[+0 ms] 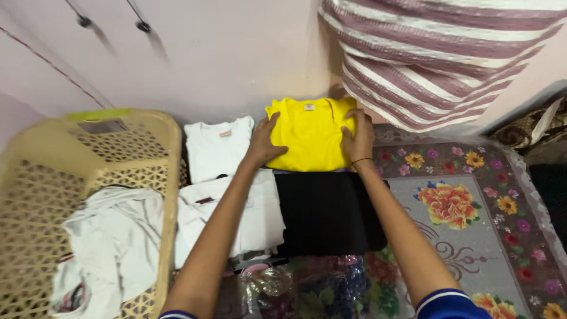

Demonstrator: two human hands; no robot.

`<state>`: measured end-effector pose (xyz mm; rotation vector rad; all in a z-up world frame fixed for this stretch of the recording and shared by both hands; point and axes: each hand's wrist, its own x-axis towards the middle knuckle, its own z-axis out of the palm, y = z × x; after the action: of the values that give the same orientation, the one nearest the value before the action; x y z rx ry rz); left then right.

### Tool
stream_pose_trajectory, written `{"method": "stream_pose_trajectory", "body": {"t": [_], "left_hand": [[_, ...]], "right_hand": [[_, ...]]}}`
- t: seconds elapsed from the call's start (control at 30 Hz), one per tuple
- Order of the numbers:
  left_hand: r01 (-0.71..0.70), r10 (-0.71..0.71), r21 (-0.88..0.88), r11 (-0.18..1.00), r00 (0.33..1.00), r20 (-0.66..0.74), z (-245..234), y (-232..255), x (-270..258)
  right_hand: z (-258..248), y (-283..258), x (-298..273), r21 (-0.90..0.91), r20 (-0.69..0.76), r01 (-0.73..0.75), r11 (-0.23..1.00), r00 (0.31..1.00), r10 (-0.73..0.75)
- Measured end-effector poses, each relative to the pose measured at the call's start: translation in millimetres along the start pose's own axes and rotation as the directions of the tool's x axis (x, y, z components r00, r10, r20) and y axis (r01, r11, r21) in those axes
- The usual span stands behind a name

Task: The person folds a black garment and a yellow t-shirt on a floral-patterned table, then places them on a stack of folded clothes. The person then picks up a white t-shirt from a laundry basket and begins to fold it.

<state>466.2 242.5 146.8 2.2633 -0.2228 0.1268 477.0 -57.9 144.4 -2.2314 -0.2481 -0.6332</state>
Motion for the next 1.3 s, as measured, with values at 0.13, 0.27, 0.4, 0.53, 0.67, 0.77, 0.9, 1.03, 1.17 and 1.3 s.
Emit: {"method": "stream_pose_trajectory", "body": {"t": [0.13, 0.27, 0.4, 0.53, 0.67, 0.77, 0.9, 1.03, 1.17, 1.3], "left_hand": [[0.043, -0.055, 0.161, 0.986, 0.996, 0.075, 19, -31, -5], [0.131, -0.187, 0.298, 0.946, 0.968, 0.168, 29, -31, -14], [0.069, -0.102, 0.360, 0.931, 0.992, 0.073, 22, -8, -23], [-0.100, 0.167, 0.527, 0.844, 0.983, -0.082, 0, 45, -54], [-0.139, 0.242, 0.494, 0.858, 0.959, -0.151, -34, 127, -100], [-0.178, 0.313, 0.460, 0.870, 0.920, -0.237, -57, 184, -145], [-0.199, 0.356, 0.420, 0.886, 0.871, -0.339, -85, 244, -206], [-0.189, 0.349, 0.392, 0.900, 0.851, -0.392, -113, 279, -263], [-0.184, 0.336, 0.353, 0.918, 0.832, -0.441, -140, 289, -316], [-0.156, 0.292, 0.319, 0.935, 0.848, -0.441, -171, 277, -357]], "right_hand": [[37, 27, -21, -0.092, 0.078, -0.055, 0.994, 0.995, 0.063], [46, 25, -33, -0.246, 0.174, -0.111, 0.963, 0.972, 0.157], [25, -5, -36, -0.527, 0.285, -0.023, 0.850, 0.937, 0.202], [-17, -54, -42, -0.436, 0.290, 0.146, 0.888, 0.957, -0.015], [-69, -121, -48, -0.349, 0.269, 0.251, 0.903, 0.950, -0.160], [-107, -175, -62, -0.325, 0.265, 0.303, 0.896, 0.939, -0.221], [-152, -243, -88, -0.239, 0.240, 0.363, 0.901, 0.921, -0.307], [-185, -303, -121, -0.163, 0.222, 0.421, 0.892, 0.897, -0.382], [-196, -353, -155, -0.099, 0.207, 0.471, 0.876, 0.871, -0.445], [-184, -401, -184, -0.038, 0.200, 0.517, 0.855, 0.843, -0.500]]}}
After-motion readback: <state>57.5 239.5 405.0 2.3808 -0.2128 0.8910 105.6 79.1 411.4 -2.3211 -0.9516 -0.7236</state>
